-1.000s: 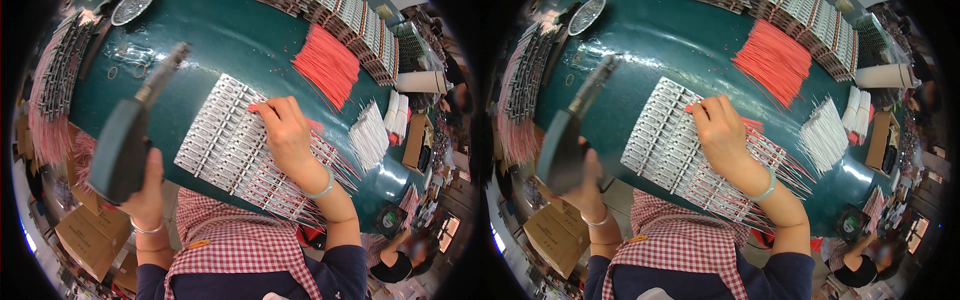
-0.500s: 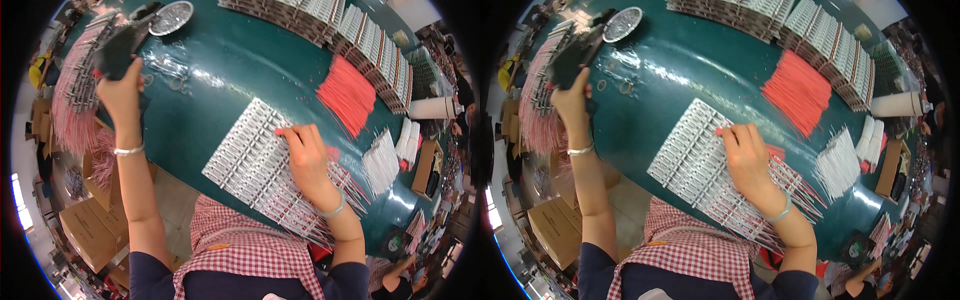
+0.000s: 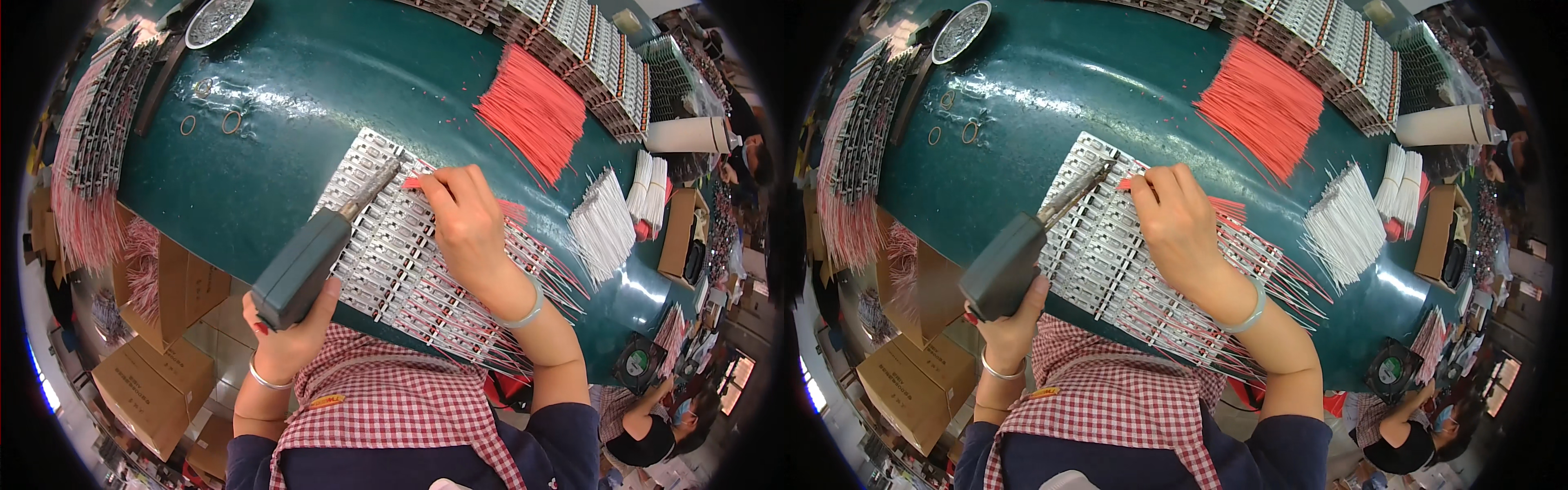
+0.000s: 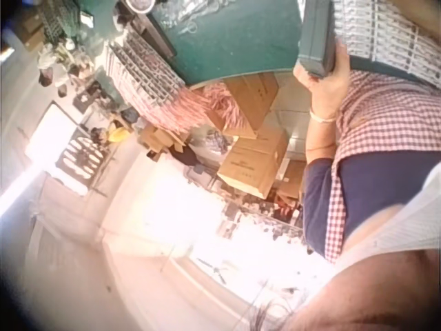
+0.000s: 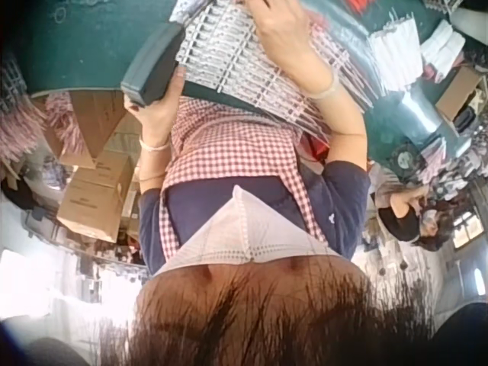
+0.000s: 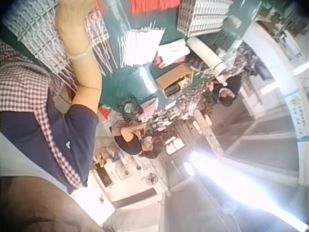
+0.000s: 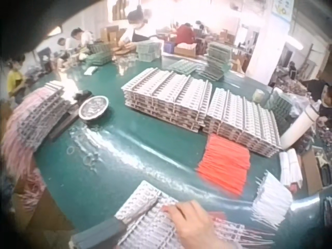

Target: The person uses a soldering iron to attach red and white wires to a white plastic grid fixture. They repeatedly pick up individual wires, place them into slots on the grid, and apply heat with the soldering iron to secure them. The person works methodically across the fixture, handling wires one at a time.

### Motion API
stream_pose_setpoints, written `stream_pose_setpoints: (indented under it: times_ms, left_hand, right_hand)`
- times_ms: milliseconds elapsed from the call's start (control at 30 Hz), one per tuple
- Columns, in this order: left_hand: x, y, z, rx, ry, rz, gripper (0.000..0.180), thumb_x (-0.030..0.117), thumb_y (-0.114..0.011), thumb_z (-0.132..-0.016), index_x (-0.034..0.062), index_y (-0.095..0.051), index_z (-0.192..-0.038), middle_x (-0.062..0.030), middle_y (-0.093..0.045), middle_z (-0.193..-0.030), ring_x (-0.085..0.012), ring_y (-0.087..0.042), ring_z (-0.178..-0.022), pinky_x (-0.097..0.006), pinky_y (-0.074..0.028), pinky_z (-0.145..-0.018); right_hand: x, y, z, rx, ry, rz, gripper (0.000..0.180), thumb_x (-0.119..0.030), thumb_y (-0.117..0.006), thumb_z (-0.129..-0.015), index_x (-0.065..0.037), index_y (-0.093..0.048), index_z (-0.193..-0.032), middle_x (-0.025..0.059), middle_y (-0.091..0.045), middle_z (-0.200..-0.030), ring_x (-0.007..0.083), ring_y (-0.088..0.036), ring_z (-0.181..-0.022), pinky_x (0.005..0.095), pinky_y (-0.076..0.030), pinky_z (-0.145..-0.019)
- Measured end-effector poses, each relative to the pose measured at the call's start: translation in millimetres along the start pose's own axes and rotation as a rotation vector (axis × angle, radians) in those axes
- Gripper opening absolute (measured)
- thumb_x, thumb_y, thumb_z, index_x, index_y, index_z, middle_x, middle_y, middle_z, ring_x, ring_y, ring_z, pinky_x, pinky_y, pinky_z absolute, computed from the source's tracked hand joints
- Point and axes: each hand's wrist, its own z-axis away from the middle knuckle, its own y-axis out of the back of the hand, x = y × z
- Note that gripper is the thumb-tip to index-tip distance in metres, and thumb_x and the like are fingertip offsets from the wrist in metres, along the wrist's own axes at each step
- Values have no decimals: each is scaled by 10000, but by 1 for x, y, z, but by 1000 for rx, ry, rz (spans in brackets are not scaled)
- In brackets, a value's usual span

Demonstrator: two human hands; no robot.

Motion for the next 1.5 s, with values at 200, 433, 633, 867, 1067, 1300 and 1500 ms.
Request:
stream_pose_setpoints:
  times_ms: [200,433,633,867,1067,1300,1500]
  left_hand:
    - [0,-10,-5,-44,-80,14,175,-11,-762,-760,-22,-686,-918,-68,-676,-801,-112,-613,-655,-242,-478,-589]
    - [1,-11,-7,-79,-134,-70,165,-28,-746,-773,-39,-673,-921,-72,-649,-801,-128,-596,-643,-247,-466,-576]
    - [4,-11,-7,-76,-126,-79,164,-32,-747,-768,-40,-674,-914,-78,-640,-802,-134,-588,-640,-246,-468,-585]
    - [1,-2,1,-49,-35,-74,205,26,-761,-773,-24,-699,-962,-81,-697,-808,-139,-646,-673,-264,-508,-617]
    - [-7,-1,13,5,125,39,245,39,-769,-772,-16,-705,-1002,-85,-717,-841,-148,-667,-702,-268,-525,-650]
    - [-11,2,18,25,107,17,256,35,-769,-767,-20,-703,-1009,-96,-718,-856,-160,-674,-710,-277,-530,-661]
    - [-9,2,17,15,34,-14,217,24,-763,-764,-26,-700,-965,-102,-704,-841,-160,-668,-693,-265,-522,-638]
  right_hand:
    - [0,0,-1,12,2,0,233,19,-637,-718,37,-630,-950,113,-564,-904,263,-542,-816,352,-486,-689]
    - [-1,-1,-2,19,3,13,227,5,-655,-720,44,-634,-943,114,-560,-890,263,-543,-810,352,-486,-678]
    - [0,-2,-2,31,12,17,218,6,-660,-716,47,-636,-929,117,-561,-884,263,-546,-804,350,-487,-670]
    - [0,-4,-1,29,0,21,240,18,-652,-694,41,-638,-933,113,-566,-891,265,-553,-812,353,-494,-677]
    - [0,-4,0,34,-1,16,261,23,-647,-687,35,-634,-947,112,-569,-899,269,-556,-821,359,-495,-682]
    - [-9,6,5,55,15,-42,314,37,-645,-685,40,-640,-999,113,-590,-927,263,-561,-819,354,-490,-649]
    - [-8,-1,10,50,22,-46,307,42,-649,-694,44,-644,-1001,111,-592,-923,260,-560,-811,353,-490,-633]
